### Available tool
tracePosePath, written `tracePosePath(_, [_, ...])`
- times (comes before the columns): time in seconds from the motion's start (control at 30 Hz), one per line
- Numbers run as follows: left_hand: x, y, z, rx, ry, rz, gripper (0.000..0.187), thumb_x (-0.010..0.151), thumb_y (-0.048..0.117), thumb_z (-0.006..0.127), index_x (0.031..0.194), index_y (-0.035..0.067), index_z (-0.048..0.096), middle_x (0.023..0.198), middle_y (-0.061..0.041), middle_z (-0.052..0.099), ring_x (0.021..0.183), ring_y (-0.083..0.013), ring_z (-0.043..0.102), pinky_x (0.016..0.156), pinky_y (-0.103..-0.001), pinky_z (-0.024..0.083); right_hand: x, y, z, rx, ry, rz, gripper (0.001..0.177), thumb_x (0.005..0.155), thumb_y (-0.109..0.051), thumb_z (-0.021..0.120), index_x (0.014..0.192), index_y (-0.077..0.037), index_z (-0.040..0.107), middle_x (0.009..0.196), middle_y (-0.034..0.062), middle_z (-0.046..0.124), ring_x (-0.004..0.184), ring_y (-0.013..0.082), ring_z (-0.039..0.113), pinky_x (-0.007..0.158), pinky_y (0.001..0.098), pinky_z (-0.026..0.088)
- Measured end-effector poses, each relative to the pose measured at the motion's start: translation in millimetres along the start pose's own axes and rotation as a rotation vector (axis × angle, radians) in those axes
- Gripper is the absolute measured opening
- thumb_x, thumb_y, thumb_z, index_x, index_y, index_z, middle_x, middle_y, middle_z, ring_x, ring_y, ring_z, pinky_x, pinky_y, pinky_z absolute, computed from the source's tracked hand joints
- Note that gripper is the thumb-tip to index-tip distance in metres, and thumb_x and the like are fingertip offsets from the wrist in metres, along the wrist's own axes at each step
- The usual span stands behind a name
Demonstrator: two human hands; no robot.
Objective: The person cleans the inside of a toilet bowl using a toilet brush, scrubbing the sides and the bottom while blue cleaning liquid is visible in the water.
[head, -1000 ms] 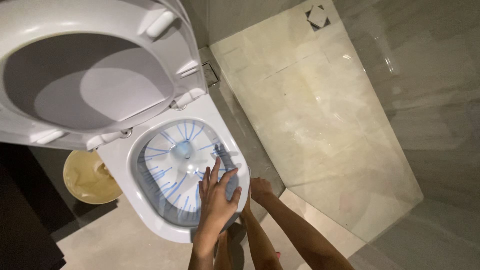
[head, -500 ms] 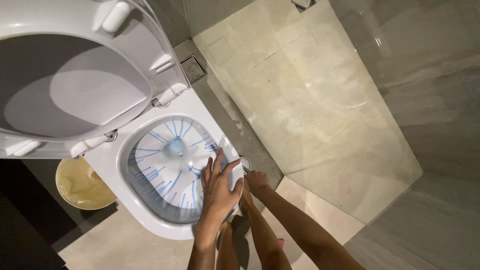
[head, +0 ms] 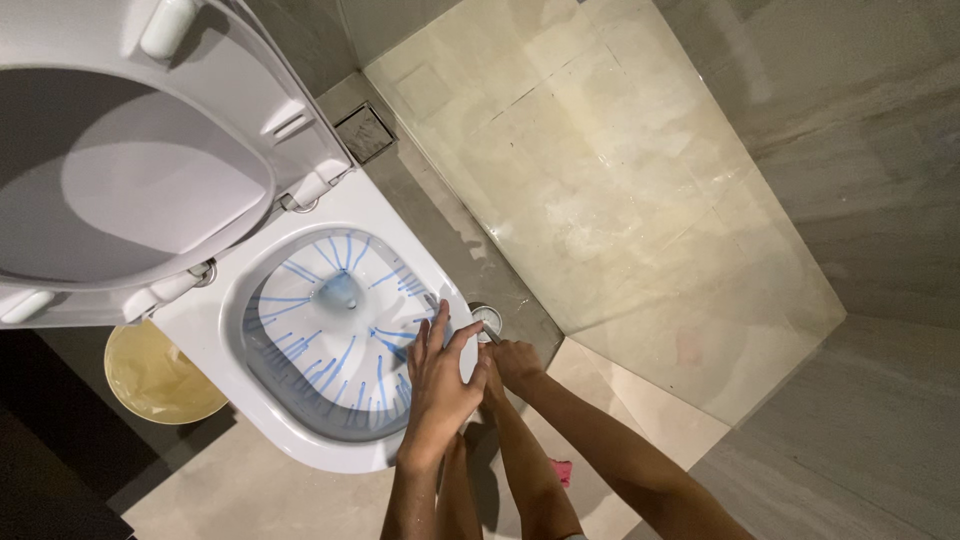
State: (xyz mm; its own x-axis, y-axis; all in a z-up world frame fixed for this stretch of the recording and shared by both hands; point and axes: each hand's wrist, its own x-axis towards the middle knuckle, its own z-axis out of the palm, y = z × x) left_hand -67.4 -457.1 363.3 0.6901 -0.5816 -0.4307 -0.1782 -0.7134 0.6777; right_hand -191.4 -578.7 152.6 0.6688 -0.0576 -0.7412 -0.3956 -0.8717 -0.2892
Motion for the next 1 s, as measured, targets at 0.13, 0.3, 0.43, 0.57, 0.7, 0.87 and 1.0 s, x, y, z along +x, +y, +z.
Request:
tracePosePath(0.13, [2.4, -2.4, -3.9, -0.005, 0.021, 0.016, 0.05, 0.084, 0.021, 0.072, 0.133, 0.02, 0.065, 0.165, -0.016, 0.025, 0.149, -0.0484, 0.02, 0.119, -0.062, 0.016, -17.6, 5.5, -1.6, 0.001, 0.137, -0.066, 0.039, 0.082, -0.009, 0.071, 0.121, -0.012, 0.065, 0.1, 0.0177, 0.071, 0.088, 0.0368, 0.072, 0.073, 0.0466, 0.059])
tracePosePath(0.3, [-1.9, -12.6, -16.3, -0.012, 0.081, 0.002, 0.048, 0.083, 0.021, 0.074, 0.131, 0.019, 0.066, 0.16, -0.014, 0.035, 0.146, -0.0447, 0.028, 0.118, -0.06, 0.02, -56.1, 8.0, -37.9, -0.042, 0.069, 0.22, 0.023, 0.086, -0.006, 0.064, 0.109, -0.003, 0.066, 0.095, 0.0164, 0.071, 0.087, 0.033, 0.074, 0.071, 0.0435, 0.061])
tracePosePath(0.43, [-10.9, -38.3, -32.3, -0.086, 0.099, -0.213, 0.037, 0.09, 0.02, 0.07, 0.127, 0.023, 0.068, 0.136, -0.006, 0.064, 0.126, -0.0313, 0.062, 0.112, -0.045, 0.046, -150.8, -10.3, -128.6, 0.037, 0.307, 0.301, 0.019, 0.096, -0.02, 0.057, 0.102, -0.009, 0.071, 0.08, 0.0192, 0.072, 0.076, 0.0385, 0.071, 0.07, 0.0513, 0.056])
tracePosePath(0.57, [-26.7, -60.7, -59.8, -0.114, 0.123, -0.494, 0.028, 0.101, 0.011, 0.059, 0.123, 0.022, 0.072, 0.115, -0.011, 0.071, 0.102, -0.0309, 0.075, 0.093, -0.041, 0.059, -245.1, -66.2, -218.6, 0.184, 0.537, 0.366, 0.029, 0.091, -0.021, 0.065, 0.116, -0.014, 0.075, 0.068, 0.0229, 0.071, 0.066, 0.0409, 0.071, 0.063, 0.0507, 0.056])
tracePosePath(0.7, [-42.0, -86.7, -78.4, -0.048, 0.228, -0.356, 0.059, 0.075, -0.004, 0.066, 0.127, 0.023, 0.067, 0.134, -0.007, 0.061, 0.116, -0.0364, 0.062, 0.095, -0.047, 0.053, -272.5, -105.3, -264.9, 0.287, 0.357, 0.456, 0.034, 0.093, -0.024, 0.069, 0.127, -0.02, 0.07, 0.071, 0.0186, 0.076, 0.062, 0.0323, 0.078, 0.063, 0.0437, 0.061])
tracePosePath(0.87, [-38.8, -127.7, -70.7, -0.104, 0.373, -0.343, 0.038, 0.085, 0.006, 0.069, 0.122, 0.012, 0.067, 0.134, -0.015, 0.061, 0.121, -0.0366, 0.062, 0.101, -0.047, 0.051, -218.2, -157.5, -241.6, 0.323, 0.403, 0.145, 0.039, 0.089, -0.021, 0.065, 0.128, -0.023, 0.07, 0.079, 0.0183, 0.075, 0.072, 0.0362, 0.073, 0.064, 0.0467, 0.058])
tracePosePath(1.0, [-43.7, -140.2, -67.8, -0.123, 0.467, -0.388, 0.03, 0.086, 0.011, 0.069, 0.116, 0.01, 0.071, 0.127, -0.015, 0.067, 0.118, -0.0359, 0.064, 0.101, -0.044, 0.052, -108.9, -202.8, -185.6, 0.244, 0.296, -0.029, 0.028, 0.099, -0.023, 0.055, 0.123, -0.014, 0.067, 0.079, 0.0228, 0.072, 0.076, 0.0424, 0.07, 0.069, 0.0531, 0.055])
